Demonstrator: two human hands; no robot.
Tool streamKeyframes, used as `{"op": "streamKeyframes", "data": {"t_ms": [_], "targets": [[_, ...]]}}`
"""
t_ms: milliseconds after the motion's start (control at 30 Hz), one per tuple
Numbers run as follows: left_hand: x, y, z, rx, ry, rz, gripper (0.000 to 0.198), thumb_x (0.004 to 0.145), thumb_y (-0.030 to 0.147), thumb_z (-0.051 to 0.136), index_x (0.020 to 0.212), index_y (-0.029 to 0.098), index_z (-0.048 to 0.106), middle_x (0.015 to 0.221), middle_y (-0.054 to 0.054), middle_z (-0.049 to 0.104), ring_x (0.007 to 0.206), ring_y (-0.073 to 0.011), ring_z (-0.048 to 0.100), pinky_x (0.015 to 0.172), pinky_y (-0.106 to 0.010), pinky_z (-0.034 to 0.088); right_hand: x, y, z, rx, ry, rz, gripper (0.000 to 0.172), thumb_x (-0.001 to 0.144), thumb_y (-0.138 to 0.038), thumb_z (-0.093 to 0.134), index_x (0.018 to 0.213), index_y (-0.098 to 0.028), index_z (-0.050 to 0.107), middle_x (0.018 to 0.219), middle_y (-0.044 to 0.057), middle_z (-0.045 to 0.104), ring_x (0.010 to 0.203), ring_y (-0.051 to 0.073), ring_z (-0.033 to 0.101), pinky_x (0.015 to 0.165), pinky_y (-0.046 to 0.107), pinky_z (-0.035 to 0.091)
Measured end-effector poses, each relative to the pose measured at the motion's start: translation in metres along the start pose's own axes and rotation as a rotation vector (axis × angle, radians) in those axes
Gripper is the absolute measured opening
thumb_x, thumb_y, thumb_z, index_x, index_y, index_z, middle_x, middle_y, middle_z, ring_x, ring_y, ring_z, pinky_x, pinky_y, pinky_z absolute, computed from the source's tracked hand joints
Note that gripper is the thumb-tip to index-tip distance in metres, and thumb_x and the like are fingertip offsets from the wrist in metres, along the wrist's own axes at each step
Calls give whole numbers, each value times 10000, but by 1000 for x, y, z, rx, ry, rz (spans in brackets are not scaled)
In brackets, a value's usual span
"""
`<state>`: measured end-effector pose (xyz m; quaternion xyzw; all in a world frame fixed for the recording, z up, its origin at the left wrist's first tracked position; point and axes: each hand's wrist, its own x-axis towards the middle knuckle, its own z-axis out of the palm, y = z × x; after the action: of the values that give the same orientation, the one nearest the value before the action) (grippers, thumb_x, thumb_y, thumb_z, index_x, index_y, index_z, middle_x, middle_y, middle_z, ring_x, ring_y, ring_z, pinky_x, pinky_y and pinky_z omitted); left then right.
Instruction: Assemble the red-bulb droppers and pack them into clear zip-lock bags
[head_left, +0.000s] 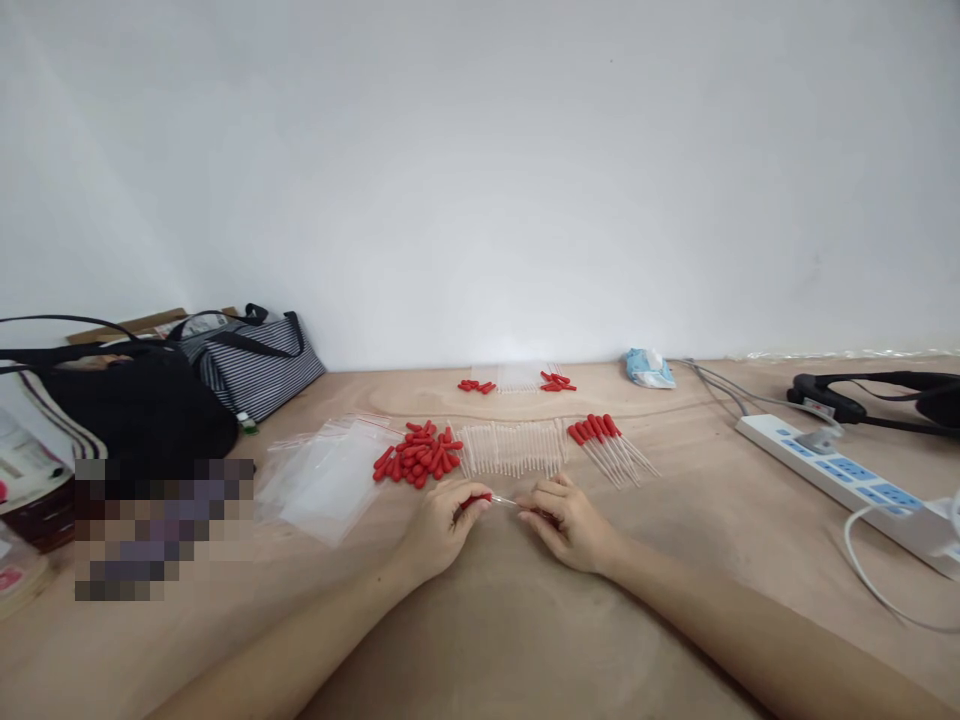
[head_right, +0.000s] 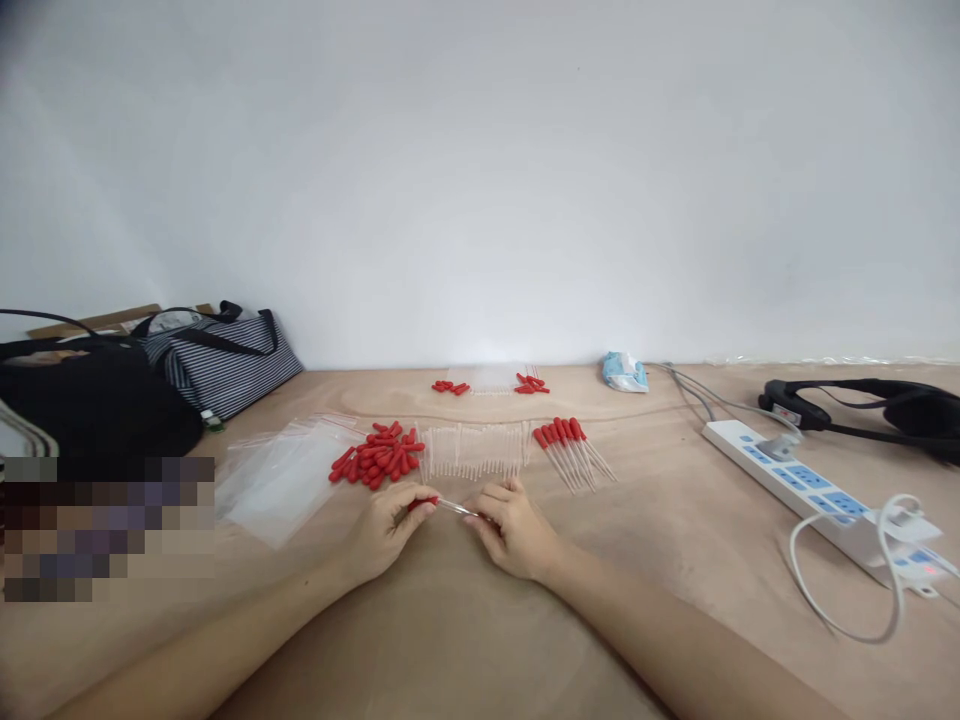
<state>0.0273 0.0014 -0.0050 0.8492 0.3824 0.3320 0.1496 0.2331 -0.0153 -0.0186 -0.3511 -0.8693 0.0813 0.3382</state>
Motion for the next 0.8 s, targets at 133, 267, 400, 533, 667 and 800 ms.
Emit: {"op": "streamKeyframes", "data": {"t_ms": [133, 267, 400, 533, 667, 800], "targets": [[-2, -1, 0, 17, -16, 54, 165, 841, 247, 436, 811, 192, 588, 732, -6, 648, 684, -144, 568, 772, -317, 392, 0, 2, -3, -10, -50, -4, 158, 851, -214, 429, 905, -190, 575, 717, 10, 605, 643, 116, 524, 672, 284, 290], [-4, -1, 1, 76, -75, 107, 162, 846, 225, 417, 800, 196, 570, 729, 9, 657, 656, -132, 572, 870, -389, 319, 1, 5, -7, -110, -81, -38, 173, 845, -207, 431, 906, -206, 594, 732, 11, 619, 651, 118, 521, 676, 304, 245], [-6, 0, 1, 126, -92, 149, 161, 845, 219, 403, 785, 190, 550, 716, 5, 649, 652, -128, 572, 894, -405, 295, 1, 3, -8, -209, -75, -86, 202, 846, -207, 407, 868, -203, 608, 736, 21, 611, 626, 117, 496, 656, 312, 220], [-6, 2, 1, 139, -96, 189, 169, 849, 215, 388, 767, 182, 533, 692, 7, 631, 635, -122, 564, 912, -405, 286, 1, 0, -4, -190, -70, -84, 222, 853, -200, 374, 855, -178, 595, 695, 21, 584, 617, 121, 475, 650, 305, 227], [-6, 2, 1, 150, -97, 218, 172, 849, 210, 378, 760, 177, 522, 667, 11, 607, 613, -117, 546, 899, -394, 303, 2, -2, 1, -146, -78, -75, 243, 865, -185, 333, 839, -164, 574, 711, 30, 578, 646, 127, 480, 655, 295, 241], [-6, 2, 2, 154, -105, 217, 176, 848, 202, 369, 761, 178, 520, 666, 8, 599, 629, -121, 544, 902, -387, 310, 5, 0, 6, -141, -69, -102, 252, 869, -183, 315, 827, -159, 563, 709, 38, 582, 650, 130, 486, 643, 293, 245]]}}
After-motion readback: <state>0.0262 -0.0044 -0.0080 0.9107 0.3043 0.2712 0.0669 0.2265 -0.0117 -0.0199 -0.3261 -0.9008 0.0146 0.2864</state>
